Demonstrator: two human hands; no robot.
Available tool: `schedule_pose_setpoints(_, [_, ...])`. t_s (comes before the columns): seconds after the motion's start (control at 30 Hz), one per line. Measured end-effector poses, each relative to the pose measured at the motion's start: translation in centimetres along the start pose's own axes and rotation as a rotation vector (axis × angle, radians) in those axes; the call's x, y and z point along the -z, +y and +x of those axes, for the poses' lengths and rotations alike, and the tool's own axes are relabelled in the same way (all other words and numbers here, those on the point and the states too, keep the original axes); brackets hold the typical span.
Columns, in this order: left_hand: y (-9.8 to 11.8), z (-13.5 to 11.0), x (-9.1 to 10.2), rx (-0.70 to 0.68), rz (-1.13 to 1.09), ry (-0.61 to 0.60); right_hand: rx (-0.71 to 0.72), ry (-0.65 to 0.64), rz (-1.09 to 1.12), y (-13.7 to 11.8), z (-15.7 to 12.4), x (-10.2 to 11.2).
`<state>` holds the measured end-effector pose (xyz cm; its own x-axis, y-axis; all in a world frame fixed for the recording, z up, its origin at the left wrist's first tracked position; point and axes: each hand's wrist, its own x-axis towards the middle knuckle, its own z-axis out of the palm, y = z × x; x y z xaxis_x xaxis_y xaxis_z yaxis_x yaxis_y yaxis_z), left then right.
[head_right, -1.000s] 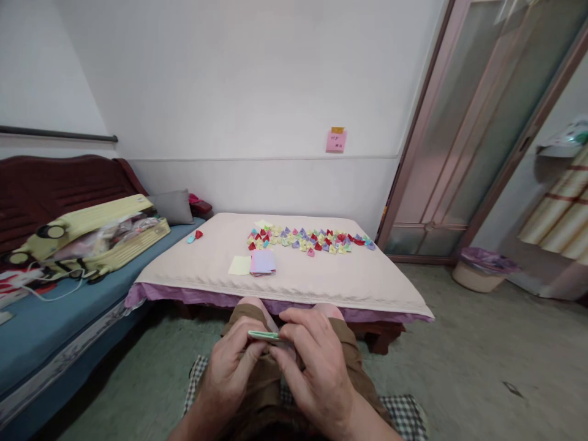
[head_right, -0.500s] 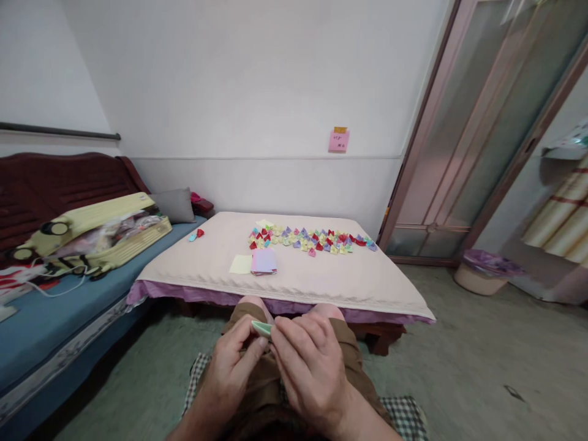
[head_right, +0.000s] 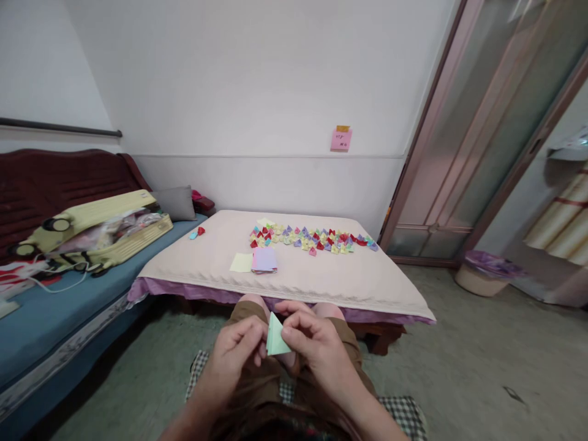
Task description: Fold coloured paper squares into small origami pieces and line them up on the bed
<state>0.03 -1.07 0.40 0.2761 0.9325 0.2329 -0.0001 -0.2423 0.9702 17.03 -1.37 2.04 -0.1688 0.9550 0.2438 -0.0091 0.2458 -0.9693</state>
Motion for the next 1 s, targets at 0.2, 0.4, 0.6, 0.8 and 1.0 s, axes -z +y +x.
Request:
schedule_pose_setpoints(0.2, [-1.4, 0.5, -0.6, 0.189, -0.527, -0.007, -0.248, -0.080, 0.450, 1.6, 0.5, -0.8])
schedule_pose_setpoints(0.4, [-1.2, 0.4, -0.5, 0.228, -0.787, -0.052, -0.288, -0.077, 0.522, 2.1, 0.8, -0.8])
schedule_pose_setpoints(0.6, [-1.5, 0.7, -0.5, 0.229, -0.862, 0.012, -0.361, -0.092, 0.721, 2.4, 1.0, -0.8])
schedule_pose_setpoints(0.8, [-1.8, 0.8, -0.8, 0.079, -0.634, 0.081, -0.482, 0.019, 0.803, 3.0, 1.3, -0.9])
schedule_pose_setpoints(1.0, [-1.4, 0.6, -1.1, -0.034, -0.018, 0.189, -0.518, 0.028, 0.850, 3.6, 1.3, -1.2])
